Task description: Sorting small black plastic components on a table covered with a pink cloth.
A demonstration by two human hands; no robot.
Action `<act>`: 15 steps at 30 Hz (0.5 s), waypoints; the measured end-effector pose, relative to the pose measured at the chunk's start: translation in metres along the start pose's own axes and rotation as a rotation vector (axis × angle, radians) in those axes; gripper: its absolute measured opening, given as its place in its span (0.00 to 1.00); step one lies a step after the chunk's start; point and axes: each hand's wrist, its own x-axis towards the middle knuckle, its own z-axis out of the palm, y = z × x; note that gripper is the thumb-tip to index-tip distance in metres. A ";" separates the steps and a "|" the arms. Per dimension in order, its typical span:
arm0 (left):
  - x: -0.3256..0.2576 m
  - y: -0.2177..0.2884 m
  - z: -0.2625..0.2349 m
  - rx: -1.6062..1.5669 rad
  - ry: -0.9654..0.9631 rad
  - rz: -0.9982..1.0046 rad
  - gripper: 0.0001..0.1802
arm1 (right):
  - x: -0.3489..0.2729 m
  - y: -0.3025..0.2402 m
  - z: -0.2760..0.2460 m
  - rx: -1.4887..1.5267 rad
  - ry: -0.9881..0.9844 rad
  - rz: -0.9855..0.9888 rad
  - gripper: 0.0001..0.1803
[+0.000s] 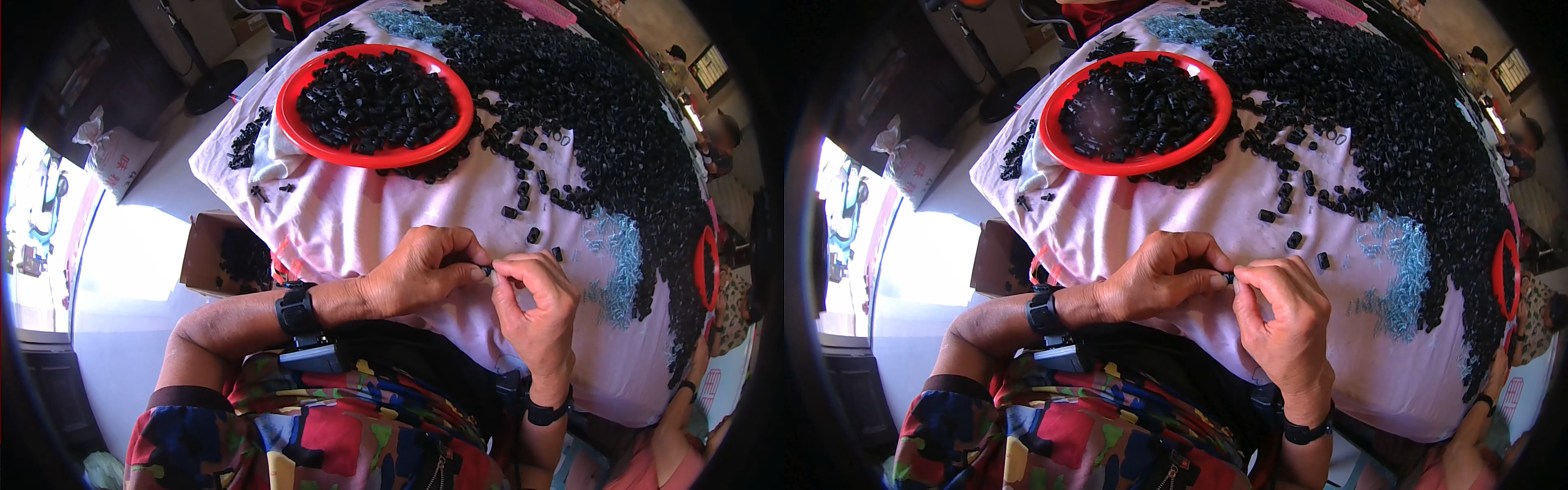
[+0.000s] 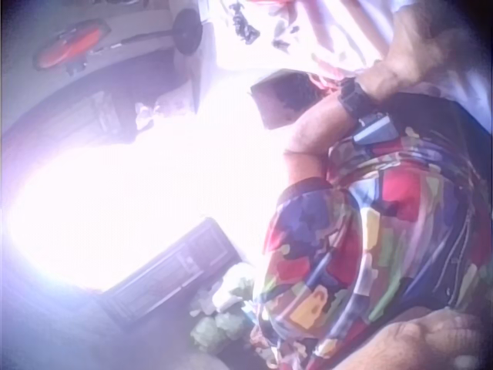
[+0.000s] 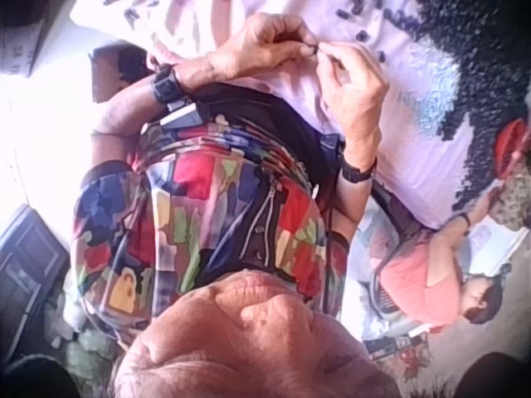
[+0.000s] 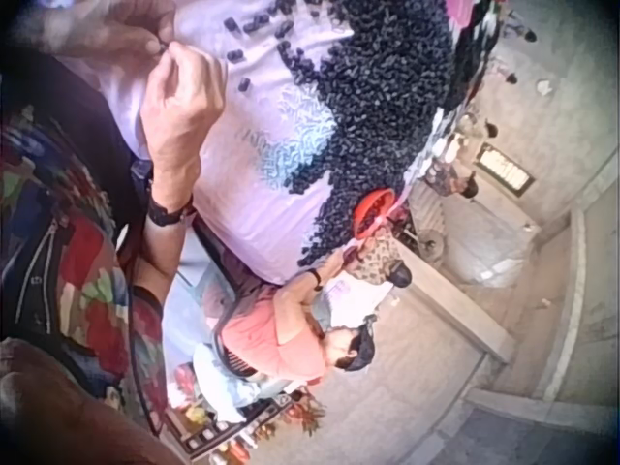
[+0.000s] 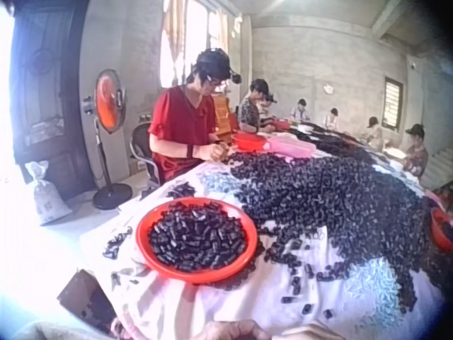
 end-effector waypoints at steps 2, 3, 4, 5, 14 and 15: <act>0.000 -0.001 0.002 0.021 0.017 0.013 0.08 | 0.001 0.000 0.000 -0.025 -0.001 -0.017 0.10; 0.000 -0.002 0.002 0.041 0.037 0.027 0.09 | 0.001 0.001 0.000 -0.024 0.000 -0.015 0.10; -0.001 -0.002 0.003 0.042 0.035 0.026 0.09 | 0.000 0.002 0.001 0.001 -0.014 0.011 0.10; -0.001 -0.002 0.003 0.077 0.049 0.037 0.09 | 0.000 0.003 0.001 0.027 -0.027 0.038 0.10; 0.001 0.005 0.007 0.290 0.103 0.054 0.09 | 0.002 0.006 0.003 -0.002 -0.034 0.035 0.09; 0.003 0.007 0.005 0.319 0.082 0.012 0.09 | 0.003 0.005 0.003 -0.003 -0.030 0.033 0.09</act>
